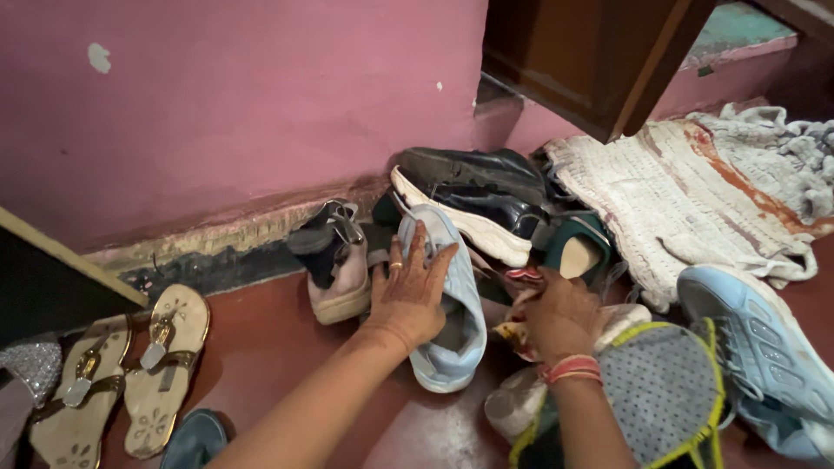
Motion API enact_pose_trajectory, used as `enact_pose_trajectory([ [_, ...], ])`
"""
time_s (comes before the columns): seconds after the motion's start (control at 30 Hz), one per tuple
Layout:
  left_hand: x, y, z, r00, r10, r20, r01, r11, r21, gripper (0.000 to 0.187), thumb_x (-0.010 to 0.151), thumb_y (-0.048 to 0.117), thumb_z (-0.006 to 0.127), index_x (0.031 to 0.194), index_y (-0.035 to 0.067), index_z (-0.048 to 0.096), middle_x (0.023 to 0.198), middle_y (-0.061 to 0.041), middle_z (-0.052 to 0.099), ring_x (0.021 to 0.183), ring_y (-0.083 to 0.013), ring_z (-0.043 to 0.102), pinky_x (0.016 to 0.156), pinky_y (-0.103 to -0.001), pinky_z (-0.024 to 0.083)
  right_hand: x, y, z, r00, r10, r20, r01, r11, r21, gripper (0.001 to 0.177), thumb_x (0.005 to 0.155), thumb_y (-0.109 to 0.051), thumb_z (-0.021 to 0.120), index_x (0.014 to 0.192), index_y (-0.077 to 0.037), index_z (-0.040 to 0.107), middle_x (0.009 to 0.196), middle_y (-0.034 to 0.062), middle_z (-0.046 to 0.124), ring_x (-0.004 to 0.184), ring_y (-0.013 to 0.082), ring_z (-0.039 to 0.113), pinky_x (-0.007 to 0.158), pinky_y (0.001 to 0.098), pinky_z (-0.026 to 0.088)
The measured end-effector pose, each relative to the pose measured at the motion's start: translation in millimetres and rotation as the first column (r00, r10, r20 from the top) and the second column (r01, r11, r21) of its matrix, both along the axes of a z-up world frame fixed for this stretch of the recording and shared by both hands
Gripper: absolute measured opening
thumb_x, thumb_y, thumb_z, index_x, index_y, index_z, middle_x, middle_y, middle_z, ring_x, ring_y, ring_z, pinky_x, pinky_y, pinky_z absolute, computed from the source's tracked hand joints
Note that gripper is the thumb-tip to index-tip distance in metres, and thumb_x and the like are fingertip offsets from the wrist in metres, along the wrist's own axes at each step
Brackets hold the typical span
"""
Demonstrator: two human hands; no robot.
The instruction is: The person cleans various shoes and sandals using a cloth, picking up each item from a pile on the floor, wiping the surfaces, and then placing them back down.
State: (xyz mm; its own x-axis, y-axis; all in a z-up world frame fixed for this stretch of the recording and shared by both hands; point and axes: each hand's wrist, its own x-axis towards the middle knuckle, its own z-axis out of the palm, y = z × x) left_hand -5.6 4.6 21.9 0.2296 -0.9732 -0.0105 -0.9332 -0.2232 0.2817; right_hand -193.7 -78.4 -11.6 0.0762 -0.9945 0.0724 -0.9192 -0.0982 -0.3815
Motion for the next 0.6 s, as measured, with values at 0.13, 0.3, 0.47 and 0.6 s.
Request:
enact_pose_trajectory([
  [0.13, 1.0, -2.4, 12.0, 0.996, 0.010, -0.091, 0.002, 0.991, 0.137, 0.094, 0.079, 0.013, 0.067, 0.157, 0.041, 0.023, 0.171, -0.011, -0.009, 0.155, -0.0461, 0.002, 0.121, -0.064, 0.015, -15.9, 15.5, 9.6, 0.996, -0.062, -0.064, 0.057, 0.995, -0.077, 0.050, 0.071, -0.025, 0.080, 0.120, -0.034, 0.077, 0.119, 0.0099, 0.070, 0.112, 0.0368, 0.064, 0.096, 0.0535, 0.051],
  [0.3, -0.9, -8.0, 34.1, 0.972, 0.047, -0.232, 0.023, 0.957, 0.288, 0.094, 0.075, 0.017, 0.064, 0.158, 0.038, 0.025, 0.170, -0.012, -0.016, 0.155, -0.0458, -0.015, 0.119, -0.069, -0.004, -24.3, 13.5, 7.2, 0.990, -0.135, -0.035, 0.133, 0.989, -0.065, 0.040, 0.077, -0.018, 0.075, 0.113, -0.036, 0.081, 0.119, 0.0075, 0.070, 0.113, 0.0347, 0.063, 0.097, 0.0526, 0.048],
  [0.47, -14.3, -21.4, 43.1, 0.977, -0.045, -0.207, 0.066, 0.993, 0.097, 0.075, 0.077, 0.032, 0.070, 0.147, 0.025, 0.045, 0.169, -0.019, -0.004, 0.154, -0.0477, -0.007, 0.121, -0.066, -0.001, -31.1, 5.3, -12.2, 0.983, -0.034, 0.181, 0.092, 0.944, -0.318, 0.052, 0.070, -0.001, 0.070, 0.116, -0.024, 0.080, 0.123, 0.0102, 0.069, 0.109, 0.0396, 0.061, 0.094, 0.0463, 0.050],
  [0.6, -29.6, -50.0, 13.6, 0.938, -0.312, -0.153, 0.252, 0.913, -0.320, 0.060, 0.078, 0.026, 0.071, 0.135, 0.013, 0.057, 0.161, -0.024, 0.027, 0.148, -0.0464, 0.029, 0.121, -0.051, 0.028, -35.2, -19.9, -17.5, 0.939, 0.051, 0.340, 0.080, 0.930, -0.360, 0.053, 0.077, 0.003, 0.065, 0.123, -0.020, 0.077, 0.123, 0.0163, 0.067, 0.111, 0.0379, 0.065, 0.101, 0.0451, 0.050],
])
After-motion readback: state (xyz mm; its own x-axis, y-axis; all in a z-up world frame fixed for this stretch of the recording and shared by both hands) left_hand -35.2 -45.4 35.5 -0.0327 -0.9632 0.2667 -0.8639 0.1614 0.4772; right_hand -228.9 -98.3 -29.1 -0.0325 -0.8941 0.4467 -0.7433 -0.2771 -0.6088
